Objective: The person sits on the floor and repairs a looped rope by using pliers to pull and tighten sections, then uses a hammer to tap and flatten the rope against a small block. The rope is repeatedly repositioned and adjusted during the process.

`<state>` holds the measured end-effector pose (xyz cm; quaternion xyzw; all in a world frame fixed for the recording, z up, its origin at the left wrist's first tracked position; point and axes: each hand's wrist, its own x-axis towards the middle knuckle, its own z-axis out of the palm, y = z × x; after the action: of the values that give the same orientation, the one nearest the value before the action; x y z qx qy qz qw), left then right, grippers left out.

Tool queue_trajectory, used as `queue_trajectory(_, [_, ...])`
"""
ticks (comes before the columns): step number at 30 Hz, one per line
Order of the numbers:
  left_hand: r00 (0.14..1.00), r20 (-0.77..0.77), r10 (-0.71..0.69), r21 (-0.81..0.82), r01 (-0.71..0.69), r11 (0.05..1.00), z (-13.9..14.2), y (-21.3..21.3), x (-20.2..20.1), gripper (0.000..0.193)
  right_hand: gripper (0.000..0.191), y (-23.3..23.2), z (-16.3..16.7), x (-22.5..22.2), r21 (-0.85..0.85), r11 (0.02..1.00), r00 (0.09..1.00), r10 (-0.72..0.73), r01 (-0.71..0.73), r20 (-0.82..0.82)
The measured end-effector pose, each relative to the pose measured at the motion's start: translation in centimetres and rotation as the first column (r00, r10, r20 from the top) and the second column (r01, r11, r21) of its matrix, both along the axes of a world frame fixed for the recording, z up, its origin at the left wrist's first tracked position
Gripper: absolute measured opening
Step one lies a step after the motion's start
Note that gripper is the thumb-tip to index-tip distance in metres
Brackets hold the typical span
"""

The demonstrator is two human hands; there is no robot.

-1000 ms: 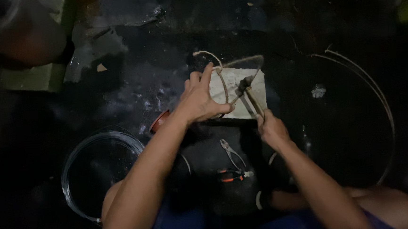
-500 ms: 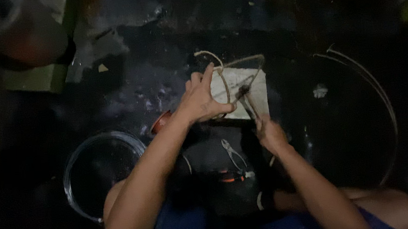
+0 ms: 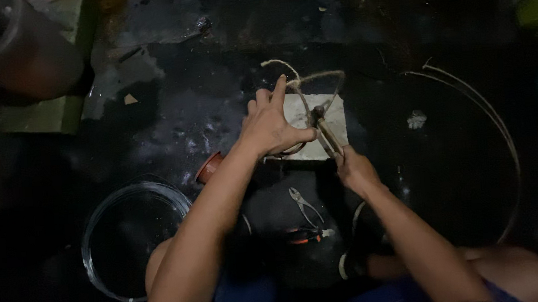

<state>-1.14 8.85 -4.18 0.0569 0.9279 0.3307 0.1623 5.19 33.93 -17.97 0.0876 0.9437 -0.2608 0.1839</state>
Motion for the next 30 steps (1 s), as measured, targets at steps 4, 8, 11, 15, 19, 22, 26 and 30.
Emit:
queue_trajectory(4, [1.0,0.007,0.026,0.002,-0.026,1.0,0.3,0.5,0.0,0.134,0.036,0.1,0.1,0.3,0.003,0.997,0.995,-0.08,0.08,-0.058])
queue_trajectory(8, [1.0,-0.025,0.019,-0.002,-0.019,1.0,0.3,-0.1,1.0,0.133,0.034,0.5,-1.2,0.7,-0.003,0.994,0.99,-0.113,0.114,-0.087])
queue_trajectory(11, [1.0,-0.023,0.019,-0.023,-0.02,1.0,0.3,-1.5,2.4,0.132,0.032,0.5,-3.0,1.9,-0.022,0.998,0.97,-0.064,0.06,-0.236])
queue_trajectory(15, [0.999,0.018,0.03,-0.03,-0.03,0.999,0.4,-3.0,4.5,0.131,0.03,-0.2,-3.9,3.3,-0.018,0.997,0.977,-0.079,0.077,-0.197])
queue_trajectory(19, [0.999,0.027,0.046,-0.027,-0.046,0.999,0.5,-3.6,5.1,0.133,0.03,-1.6,-2.6,3.9,-0.055,0.998,0.978,-0.012,0.0,-0.211])
queue_trajectory(22, [0.996,0.071,0.052,-0.059,-0.048,0.997,0.7,-4.2,5.1,0.134,0.029,-2.5,-1.6,4.2,-0.06,0.998,0.983,-0.031,0.02,-0.182])
queue_trajectory(26, [0.997,0.053,0.056,-0.051,-0.053,0.997,0.8,-4.3,5.1,0.134,0.032,-2.8,-2.1,4.7,-0.07,0.997,0.972,-0.038,0.022,-0.23])
queue_trajectory(30, [0.996,0.052,0.072,-0.043,-0.07,0.997,0.8,-4.2,5.2,0.132,0.032,-2.3,-3.4,4.1,0.008,1.0,0.998,0.025,-0.024,-0.053])
